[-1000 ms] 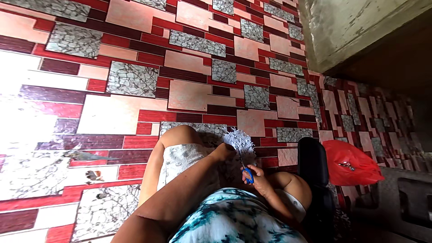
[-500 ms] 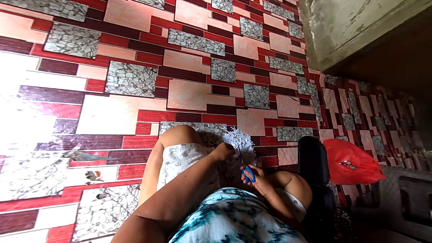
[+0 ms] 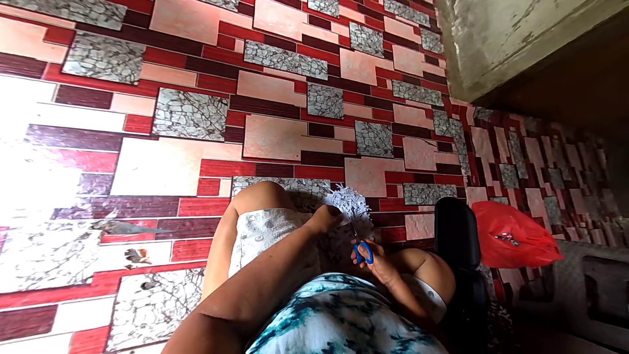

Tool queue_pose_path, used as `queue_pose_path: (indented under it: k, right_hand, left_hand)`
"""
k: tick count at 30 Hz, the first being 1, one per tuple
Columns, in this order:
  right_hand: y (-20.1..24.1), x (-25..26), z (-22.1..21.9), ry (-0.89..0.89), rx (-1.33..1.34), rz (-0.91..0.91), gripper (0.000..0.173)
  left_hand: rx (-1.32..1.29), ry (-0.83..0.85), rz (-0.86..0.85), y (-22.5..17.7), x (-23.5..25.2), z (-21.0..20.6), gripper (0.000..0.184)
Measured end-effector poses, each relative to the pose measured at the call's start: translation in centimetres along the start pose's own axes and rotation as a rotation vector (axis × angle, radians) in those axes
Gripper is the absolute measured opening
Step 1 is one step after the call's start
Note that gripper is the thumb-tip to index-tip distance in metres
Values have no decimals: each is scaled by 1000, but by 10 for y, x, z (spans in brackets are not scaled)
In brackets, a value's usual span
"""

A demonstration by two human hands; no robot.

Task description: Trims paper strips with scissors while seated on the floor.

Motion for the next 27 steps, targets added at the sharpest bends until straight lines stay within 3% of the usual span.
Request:
queue_pose_path:
  k: [19,27]
  right_hand:
    - [1,4,5,-53,1,49,18]
    - [-7,13,15,-69,-29,60,22]
  left_hand:
    - [6,91,48,5,1,-6,27]
    - [182,136,86,9,-3,-9,31]
Point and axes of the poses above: each hand's wrist, its own x-axis towards the middle knuckle, its own z-axis out of the back of the hand, y = z × x, the point moved 7 cm from there along x, towards the middle knuckle, and after that the axes turned 14 degrees about -z, right-handed, at the moved point
